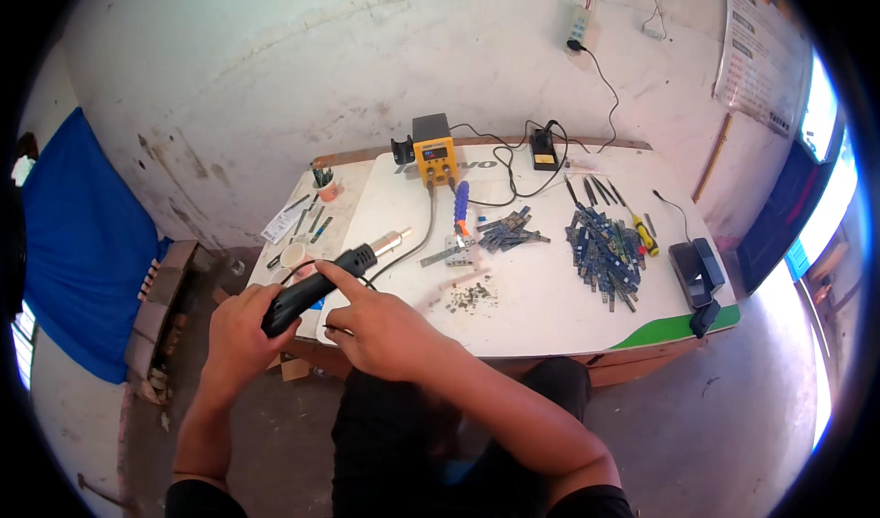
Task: The person uses a hot air gun and tweezers to remove small electronic components from circuit boards. They heat the components and lift them off, placing them on the table.
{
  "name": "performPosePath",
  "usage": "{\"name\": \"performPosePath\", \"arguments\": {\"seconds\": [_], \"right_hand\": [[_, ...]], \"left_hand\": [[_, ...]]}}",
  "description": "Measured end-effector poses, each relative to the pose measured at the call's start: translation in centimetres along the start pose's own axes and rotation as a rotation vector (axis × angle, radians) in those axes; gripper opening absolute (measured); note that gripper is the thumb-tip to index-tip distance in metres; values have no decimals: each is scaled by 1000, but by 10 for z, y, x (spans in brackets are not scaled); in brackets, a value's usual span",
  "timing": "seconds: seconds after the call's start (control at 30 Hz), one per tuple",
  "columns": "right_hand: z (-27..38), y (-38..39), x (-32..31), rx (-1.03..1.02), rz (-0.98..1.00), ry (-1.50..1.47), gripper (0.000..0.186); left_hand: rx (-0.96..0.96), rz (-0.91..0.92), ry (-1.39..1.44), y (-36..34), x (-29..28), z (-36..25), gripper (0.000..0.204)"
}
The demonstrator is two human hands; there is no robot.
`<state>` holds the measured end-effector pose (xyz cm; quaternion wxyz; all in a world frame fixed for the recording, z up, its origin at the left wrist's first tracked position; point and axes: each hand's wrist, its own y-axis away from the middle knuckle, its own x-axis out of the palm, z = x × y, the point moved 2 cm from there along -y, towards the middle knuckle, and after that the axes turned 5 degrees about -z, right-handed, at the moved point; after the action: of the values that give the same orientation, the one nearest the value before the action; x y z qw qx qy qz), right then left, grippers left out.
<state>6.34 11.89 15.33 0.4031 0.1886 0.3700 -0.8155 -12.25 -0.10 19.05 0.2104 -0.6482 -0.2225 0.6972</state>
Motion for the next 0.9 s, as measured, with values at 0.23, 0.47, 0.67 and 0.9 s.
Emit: {"name": "performPosePath", "arguments": {"seconds": [0.23,0.47,0.67,0.9], "right_hand": [[-9,3,12,7,-11,-130,16],[-14,11,18,12,-221,-313,20],[1,7,11,81,-288,-417,20],[-19,7,2,164,-189,-424,19]], "left_hand": [[143,-26,-19,3,-5,-4,45],[181,-463,-68,11,-6,-14,46],[-317,-796,631,75,68,19,51],[-449,-421,1757,20,112,-28,38]]}}
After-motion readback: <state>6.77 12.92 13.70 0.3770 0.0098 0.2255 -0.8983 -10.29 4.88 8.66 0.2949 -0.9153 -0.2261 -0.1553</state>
